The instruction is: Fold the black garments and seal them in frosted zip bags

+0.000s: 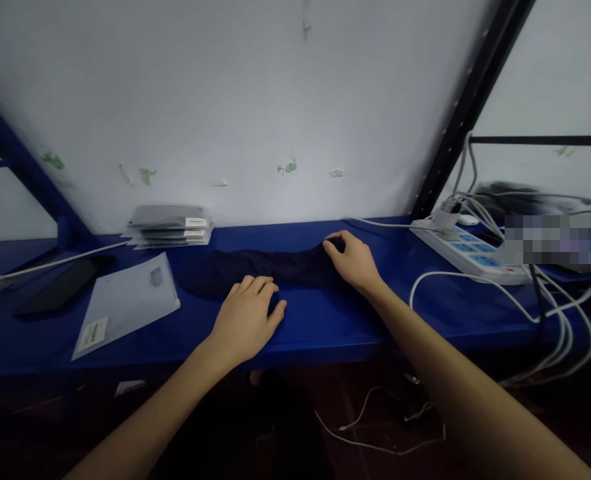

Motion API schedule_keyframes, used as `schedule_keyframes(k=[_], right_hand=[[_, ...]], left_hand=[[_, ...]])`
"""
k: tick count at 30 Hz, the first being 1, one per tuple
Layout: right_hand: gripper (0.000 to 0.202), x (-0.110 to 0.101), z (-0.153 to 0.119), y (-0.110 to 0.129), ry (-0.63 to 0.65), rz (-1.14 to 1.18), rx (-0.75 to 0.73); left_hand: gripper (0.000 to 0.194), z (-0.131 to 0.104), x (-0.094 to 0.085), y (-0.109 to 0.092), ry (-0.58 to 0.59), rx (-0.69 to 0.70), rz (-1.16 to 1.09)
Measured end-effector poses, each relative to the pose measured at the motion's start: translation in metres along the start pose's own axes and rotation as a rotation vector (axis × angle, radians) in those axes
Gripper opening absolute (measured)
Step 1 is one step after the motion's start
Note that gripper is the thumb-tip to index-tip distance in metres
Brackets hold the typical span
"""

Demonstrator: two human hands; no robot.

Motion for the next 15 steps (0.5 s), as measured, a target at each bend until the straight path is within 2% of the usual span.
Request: schedule_keyframes(k=[4, 7, 11, 13, 15], right_hand=[[0.03, -0.007, -0.009, -0.001, 0.058, 0.374, 0.257], [0.019, -0.014, -0.012, 0.02, 0.094, 0.662, 0.398], [0.009, -0.012, -0.007, 0.071, 0.205, 0.825, 0.395], [0.006, 0.0, -0.004, 0.095, 0.246, 0.854, 0.367], [0.002, 0.022, -0.004, 0.11, 0.284, 0.864, 0.366]], left_hand=[[0.027, 0.0, -0.001, -0.003, -0.011, 0.028, -0.025], [0.026, 0.0, -0.003, -0.009, 0.006, 0.075, -0.083], [0.023, -0.005, -0.01, -0.023, -0.001, 0.216, -0.27], [0.023, -0.007, -0.014, -0.025, -0.024, 0.254, -0.34], [0.022, -0.009, -0.016, -0.025, -0.055, 0.26, -0.359]])
Point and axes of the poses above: each hand's wrist, its own z-axis towards the middle knuckle, its own x-axis out of the palm, y = z × x, the point moved 10 cm from there along z, towards the middle knuckle, and after that the axes turned 1 degree about z, right-handed, at the moved point
